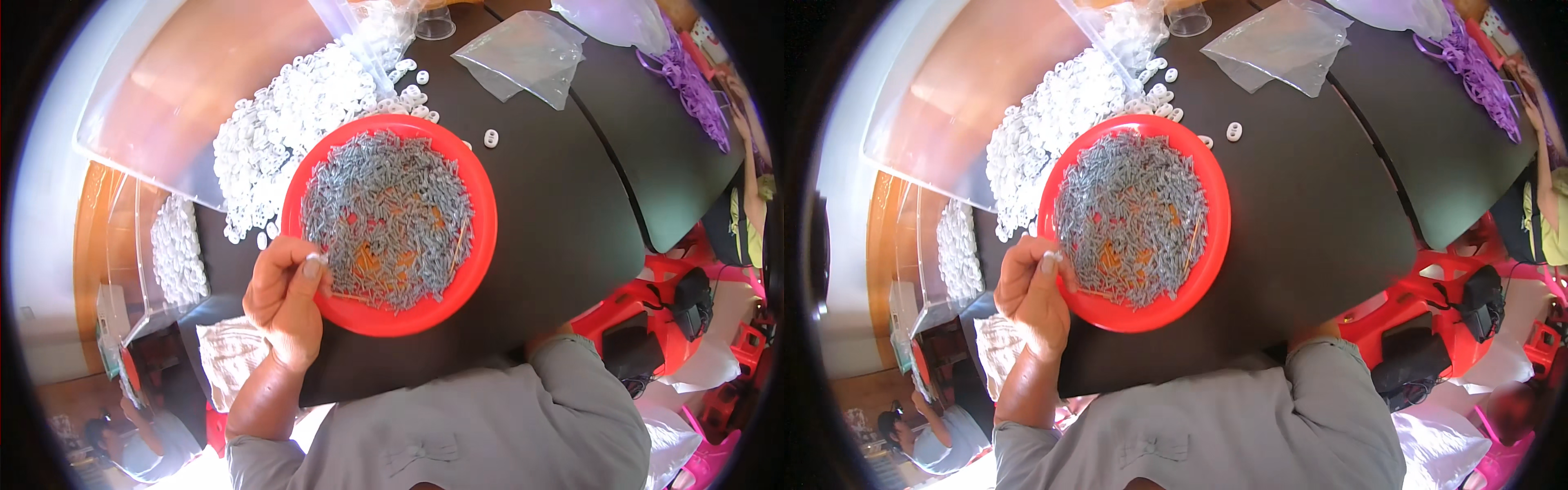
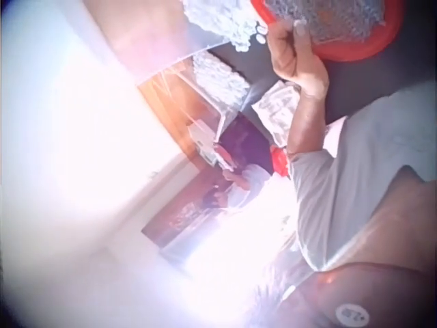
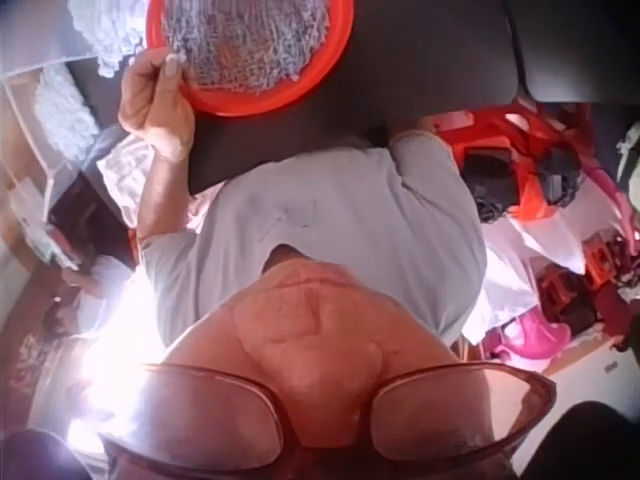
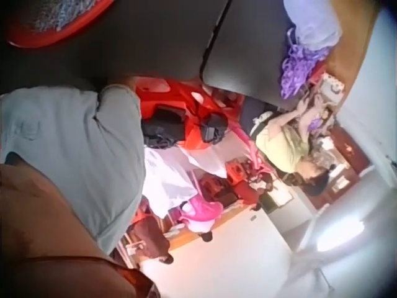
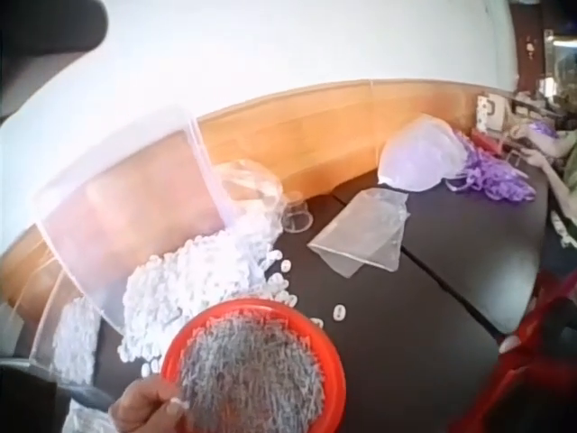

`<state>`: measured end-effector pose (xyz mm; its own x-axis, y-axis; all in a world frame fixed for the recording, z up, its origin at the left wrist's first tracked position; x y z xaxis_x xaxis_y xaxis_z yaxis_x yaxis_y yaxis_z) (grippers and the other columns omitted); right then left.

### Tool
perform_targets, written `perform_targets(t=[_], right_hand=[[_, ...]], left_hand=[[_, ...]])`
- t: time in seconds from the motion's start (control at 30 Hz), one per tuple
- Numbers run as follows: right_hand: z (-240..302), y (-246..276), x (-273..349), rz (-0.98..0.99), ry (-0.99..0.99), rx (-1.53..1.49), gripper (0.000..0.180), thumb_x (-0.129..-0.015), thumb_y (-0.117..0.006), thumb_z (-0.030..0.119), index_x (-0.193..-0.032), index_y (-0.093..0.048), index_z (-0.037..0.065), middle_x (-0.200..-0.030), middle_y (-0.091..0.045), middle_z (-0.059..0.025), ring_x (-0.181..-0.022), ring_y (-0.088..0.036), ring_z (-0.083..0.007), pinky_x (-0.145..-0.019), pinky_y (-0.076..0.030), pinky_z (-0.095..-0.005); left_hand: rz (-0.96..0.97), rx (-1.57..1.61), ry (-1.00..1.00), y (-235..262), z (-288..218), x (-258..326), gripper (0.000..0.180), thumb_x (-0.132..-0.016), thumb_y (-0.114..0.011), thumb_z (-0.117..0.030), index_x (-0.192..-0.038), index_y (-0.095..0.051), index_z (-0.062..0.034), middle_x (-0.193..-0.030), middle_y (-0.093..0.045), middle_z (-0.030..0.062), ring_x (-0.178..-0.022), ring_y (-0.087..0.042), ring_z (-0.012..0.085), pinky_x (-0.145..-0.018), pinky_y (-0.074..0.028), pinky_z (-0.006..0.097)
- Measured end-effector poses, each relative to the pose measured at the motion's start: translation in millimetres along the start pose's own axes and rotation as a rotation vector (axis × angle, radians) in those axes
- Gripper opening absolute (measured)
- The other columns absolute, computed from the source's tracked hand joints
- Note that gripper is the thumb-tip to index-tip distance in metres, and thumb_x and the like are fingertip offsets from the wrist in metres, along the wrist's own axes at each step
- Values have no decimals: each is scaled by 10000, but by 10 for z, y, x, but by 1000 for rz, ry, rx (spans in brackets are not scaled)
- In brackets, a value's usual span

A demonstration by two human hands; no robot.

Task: Manual assembly of small white plastic components with grey rubber gaskets.

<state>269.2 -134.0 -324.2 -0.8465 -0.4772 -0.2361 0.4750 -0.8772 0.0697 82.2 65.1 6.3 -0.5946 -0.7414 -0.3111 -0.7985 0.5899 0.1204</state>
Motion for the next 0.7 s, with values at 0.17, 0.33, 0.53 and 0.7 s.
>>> perform_targets(t=[0.17, 0.33, 0.53, 0.7], right_hand=[[-197, -241, -22, 46, 18, 34, 255, -873, -611, 177, -1084, -631, 36, -918, -660, -198, -854, -638, -326, -795, -510, -422], [-254, -502, 6, 143, 65, 55, 255, -875, -609, 180, -1084, -630, 36, -907, -659, -194, -848, -638, -326, -795, -510, -419], [-244, -732, -13, 234, 142, 86, 255, -878, -606, 184, -1083, -629, 35, -893, -658, -190, -842, -637, -325, -794, -509, -417], [-278, -727, 54, 266, 183, 139, 255, -880, -604, 187, -1083, -628, 35, -882, -657, -187, -836, -636, -325, -793, -509, -415]], left_hand=[[12, 31, -3, -15, 12, -26, 88, -889, -552, 88, -937, -565, 16, -839, -564, 87, -645, -510, 103, -590, -440, 220], [74, 7, -15, -46, -5, -16, 93, -885, -566, 89, -945, -564, 18, -834, -565, 83, -653, -507, 102, -591, -439, 221], [70, -15, 5, -16, -13, -14, 83, -894, -583, 65, -956, -574, 11, -845, -579, 73, -668, -513, 101, -618, -435, 222], [92, -41, -20, -25, -19, -3, 81, -894, -584, 66, -952, -575, 10, -847, -584, 69, -682, -521, 99, -627, -438, 220]])
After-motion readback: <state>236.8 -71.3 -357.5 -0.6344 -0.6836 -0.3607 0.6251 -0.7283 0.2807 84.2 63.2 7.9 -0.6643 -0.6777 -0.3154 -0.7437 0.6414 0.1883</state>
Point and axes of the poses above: each hand's wrist, its own x-axis away from the middle knuckle, its own y-axis out of the back of the hand, z = x × y, the point moved 9 cm from there along -x, towards the middle knuckle
